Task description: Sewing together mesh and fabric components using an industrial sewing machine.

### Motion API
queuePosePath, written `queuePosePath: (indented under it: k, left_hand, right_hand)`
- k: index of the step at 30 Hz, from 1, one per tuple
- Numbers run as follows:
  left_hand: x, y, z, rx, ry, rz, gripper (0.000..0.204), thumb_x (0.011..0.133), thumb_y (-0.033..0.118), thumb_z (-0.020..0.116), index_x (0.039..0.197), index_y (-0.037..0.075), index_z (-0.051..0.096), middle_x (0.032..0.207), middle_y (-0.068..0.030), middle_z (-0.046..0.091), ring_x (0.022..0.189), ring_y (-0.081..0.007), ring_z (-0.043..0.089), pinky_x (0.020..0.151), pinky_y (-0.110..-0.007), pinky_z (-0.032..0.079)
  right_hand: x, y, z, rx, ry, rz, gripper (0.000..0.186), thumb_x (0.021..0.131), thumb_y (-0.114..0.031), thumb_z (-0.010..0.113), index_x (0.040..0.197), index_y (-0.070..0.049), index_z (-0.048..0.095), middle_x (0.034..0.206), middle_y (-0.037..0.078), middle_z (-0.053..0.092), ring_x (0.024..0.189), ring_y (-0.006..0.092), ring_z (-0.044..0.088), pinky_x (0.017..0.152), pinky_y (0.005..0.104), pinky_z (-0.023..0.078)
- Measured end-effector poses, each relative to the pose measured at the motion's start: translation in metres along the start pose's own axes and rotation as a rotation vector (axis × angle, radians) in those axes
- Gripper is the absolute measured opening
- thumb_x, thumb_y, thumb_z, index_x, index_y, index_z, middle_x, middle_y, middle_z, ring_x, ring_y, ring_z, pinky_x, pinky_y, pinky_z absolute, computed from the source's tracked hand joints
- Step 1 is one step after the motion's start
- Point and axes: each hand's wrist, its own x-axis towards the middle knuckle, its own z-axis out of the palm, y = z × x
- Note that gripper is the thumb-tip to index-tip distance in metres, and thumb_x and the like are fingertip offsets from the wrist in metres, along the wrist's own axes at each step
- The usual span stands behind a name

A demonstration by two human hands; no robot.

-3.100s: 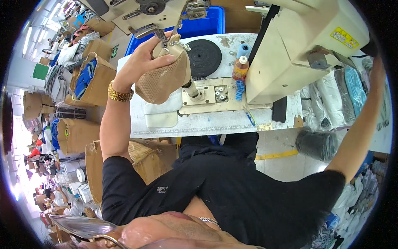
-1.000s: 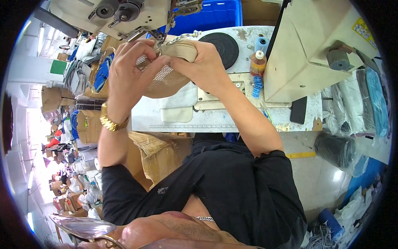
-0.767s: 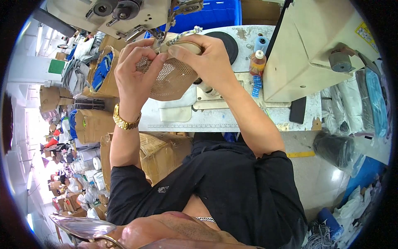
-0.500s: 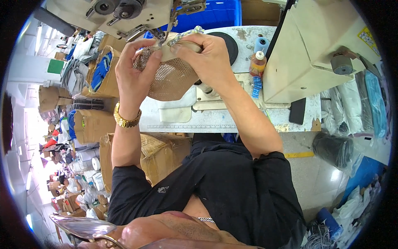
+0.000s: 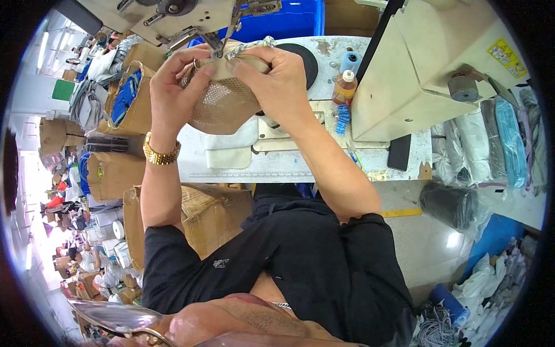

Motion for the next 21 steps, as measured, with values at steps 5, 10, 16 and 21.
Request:
queuePosePath:
  k: [5, 10, 16, 21]
  left_hand:
    - [0.005, -0.008, -0.005, -0.033, -0.054, -0.017, 0.023, 0.084, 0.009, 0.073, 0.104, 0.000, 0.068, 0.107, -0.0087, 0.071, 0.096, -0.0127, 0.066, 0.085, -0.028, 0.052]
    - [0.010, -0.010, -0.008, -0.064, -0.107, -0.043, 0.024, 0.084, 0.011, 0.074, 0.105, 0.001, 0.069, 0.103, -0.0077, 0.072, 0.093, -0.0121, 0.066, 0.083, -0.027, 0.053]
    - [0.018, -0.012, -0.011, -0.085, -0.179, -0.102, 0.026, 0.085, 0.014, 0.074, 0.108, 0.001, 0.070, 0.101, -0.0051, 0.072, 0.088, -0.0083, 0.065, 0.078, -0.025, 0.053]
    - [0.030, 0.014, -0.006, -0.026, -0.228, -0.172, 0.026, 0.086, 0.014, 0.073, 0.107, 0.000, 0.069, 0.099, -0.0046, 0.072, 0.087, -0.0072, 0.064, 0.077, -0.024, 0.052]
  right_hand:
    - [0.001, 0.002, 0.003, 0.006, 0.018, -0.016, 0.020, 0.082, -0.017, 0.073, 0.090, 0.002, 0.072, 0.076, 0.003, 0.069, 0.070, 0.0056, 0.059, 0.063, 0.0229, 0.048]
    - [0.000, 0.003, 0.002, 0.017, 0.032, -0.037, 0.021, 0.082, -0.017, 0.072, 0.090, 0.003, 0.072, 0.076, 0.004, 0.069, 0.069, 0.0065, 0.059, 0.063, 0.0230, 0.048]
    - [-0.005, -0.014, -0.026, -0.251, -0.066, -0.050, 0.027, 0.084, -0.015, 0.072, 0.105, 0.001, 0.070, 0.089, 0.006, 0.070, 0.077, 0.0079, 0.061, 0.069, 0.0231, 0.049]
    - [-0.028, -0.116, -0.140, -0.551, 0.226, -0.660, 0.028, 0.091, -0.002, 0.058, 0.117, 0.001, 0.066, 0.111, 0.013, 0.069, 0.098, 0.0201, 0.066, 0.089, 0.0324, 0.053]
